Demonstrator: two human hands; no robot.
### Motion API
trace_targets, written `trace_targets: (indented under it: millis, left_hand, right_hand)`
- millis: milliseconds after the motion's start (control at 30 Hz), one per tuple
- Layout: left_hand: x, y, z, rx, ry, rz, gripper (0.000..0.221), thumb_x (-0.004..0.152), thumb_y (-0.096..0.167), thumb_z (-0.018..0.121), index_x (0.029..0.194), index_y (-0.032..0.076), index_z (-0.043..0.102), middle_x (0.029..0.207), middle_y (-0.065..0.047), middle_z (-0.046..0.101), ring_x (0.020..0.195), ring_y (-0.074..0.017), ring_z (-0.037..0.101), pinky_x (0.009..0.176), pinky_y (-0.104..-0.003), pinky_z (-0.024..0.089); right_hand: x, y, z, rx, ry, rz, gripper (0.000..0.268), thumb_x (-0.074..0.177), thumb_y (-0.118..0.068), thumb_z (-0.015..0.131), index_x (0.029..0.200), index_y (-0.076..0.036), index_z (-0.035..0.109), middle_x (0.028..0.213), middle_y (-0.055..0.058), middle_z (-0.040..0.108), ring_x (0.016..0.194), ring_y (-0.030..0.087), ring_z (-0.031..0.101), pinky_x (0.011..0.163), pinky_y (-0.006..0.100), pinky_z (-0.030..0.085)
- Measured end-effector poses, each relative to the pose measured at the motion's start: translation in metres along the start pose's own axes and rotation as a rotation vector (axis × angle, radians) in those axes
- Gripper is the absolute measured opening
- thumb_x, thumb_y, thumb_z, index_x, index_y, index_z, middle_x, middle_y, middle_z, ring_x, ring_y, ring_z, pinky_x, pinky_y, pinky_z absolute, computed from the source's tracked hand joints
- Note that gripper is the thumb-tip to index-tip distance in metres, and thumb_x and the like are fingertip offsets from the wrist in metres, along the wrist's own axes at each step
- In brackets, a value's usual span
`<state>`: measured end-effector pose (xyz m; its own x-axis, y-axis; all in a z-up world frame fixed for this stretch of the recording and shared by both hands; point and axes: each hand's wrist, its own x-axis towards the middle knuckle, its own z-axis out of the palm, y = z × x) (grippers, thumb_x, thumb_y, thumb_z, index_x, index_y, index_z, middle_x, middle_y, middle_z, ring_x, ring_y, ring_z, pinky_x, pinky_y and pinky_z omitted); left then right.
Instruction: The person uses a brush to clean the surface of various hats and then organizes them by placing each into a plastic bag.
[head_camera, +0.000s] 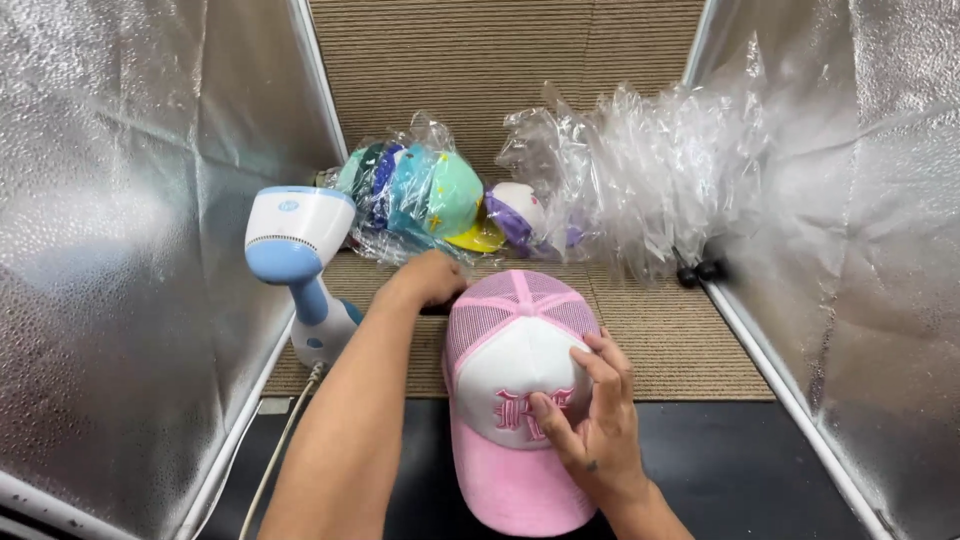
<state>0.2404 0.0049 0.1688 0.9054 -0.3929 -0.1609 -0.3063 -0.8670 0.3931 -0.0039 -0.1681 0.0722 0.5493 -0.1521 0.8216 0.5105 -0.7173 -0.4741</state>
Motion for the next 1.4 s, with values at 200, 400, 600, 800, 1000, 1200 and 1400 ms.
trace_targets:
  millis: [200,400,600,800,1000,1200,1400]
  left_hand:
    - [-0.087,0.072,-0.017,-0.653,0.195,0.506,0.033,0.081,0.035,0.079,0.108,0.016,0.083,0.102,0.002,0.081,0.095,-0.0054,0.069,0.086,-0.019,0.050]
    - [-0.006,0.053,-0.013,-0.188,0.181,0.316,0.036,0.089,0.045,0.068,0.111,0.019,0.081,0.115,-0.005,0.078,0.101,-0.0228,0.070,0.088,-0.036,0.051]
    - [-0.017,0.022,-0.008,0.135,-0.054,-0.115,0.025,0.094,0.010,0.051,0.105,-0.001,0.071,0.117,-0.018,0.071,0.101,-0.0339,0.068,0.087,-0.044,0.056]
    - [-0.076,0.068,-0.009,-0.552,0.331,0.490,0.026,0.086,0.036,0.075,0.102,0.018,0.083,0.091,0.003,0.081,0.085,-0.0031,0.067,0.078,-0.021,0.052]
    - [-0.038,0.049,-0.017,0.117,0.210,0.251,0.049,0.097,0.059,0.053,0.108,0.019,0.079,0.110,-0.012,0.071,0.104,-0.0349,0.066,0.082,-0.048,0.048]
    - [-0.102,0.103,-0.020,-0.067,0.363,0.604,0.041,0.084,0.057,0.069,0.102,0.023,0.082,0.093,-0.016,0.078,0.102,-0.0434,0.071,0.089,-0.052,0.057]
    - [-0.082,0.079,-0.021,-0.157,0.261,0.506,0.035,0.089,0.037,0.069,0.104,0.007,0.080,0.100,-0.025,0.077,0.108,-0.0458,0.070,0.099,-0.051,0.053]
  right_hand:
    - [-0.004,-0.001,0.003,-0.012,0.011,0.002,0.059,0.089,-0.040,0.070,0.134,-0.009,0.047,0.148,0.021,0.042,0.149,0.045,0.040,0.114,0.056,0.042]
    - [-0.002,-0.002,0.003,-0.027,0.023,-0.010,0.060,0.089,-0.041,0.070,0.135,-0.010,0.046,0.147,0.021,0.043,0.143,0.042,0.044,0.114,0.056,0.043]
    - [-0.003,0.000,0.003,-0.028,0.019,0.018,0.062,0.087,-0.043,0.072,0.134,-0.010,0.047,0.146,0.018,0.043,0.143,0.039,0.045,0.112,0.054,0.046]
    - [-0.003,-0.007,0.003,-0.032,0.021,0.008,0.061,0.089,-0.044,0.071,0.133,-0.009,0.048,0.146,0.019,0.044,0.143,0.038,0.044,0.113,0.052,0.045]
    - [0.000,-0.004,0.002,-0.078,0.023,-0.052,0.059,0.091,-0.043,0.070,0.133,-0.008,0.047,0.143,0.022,0.045,0.142,0.043,0.045,0.116,0.055,0.042]
    - [-0.007,0.001,0.007,-0.158,0.075,-0.046,0.065,0.086,-0.051,0.076,0.131,-0.009,0.052,0.137,0.021,0.052,0.132,0.046,0.055,0.102,0.055,0.050]
    - [0.000,-0.002,0.004,-0.147,0.059,-0.101,0.062,0.090,-0.047,0.076,0.131,-0.008,0.051,0.135,0.020,0.052,0.130,0.042,0.056,0.104,0.055,0.048]
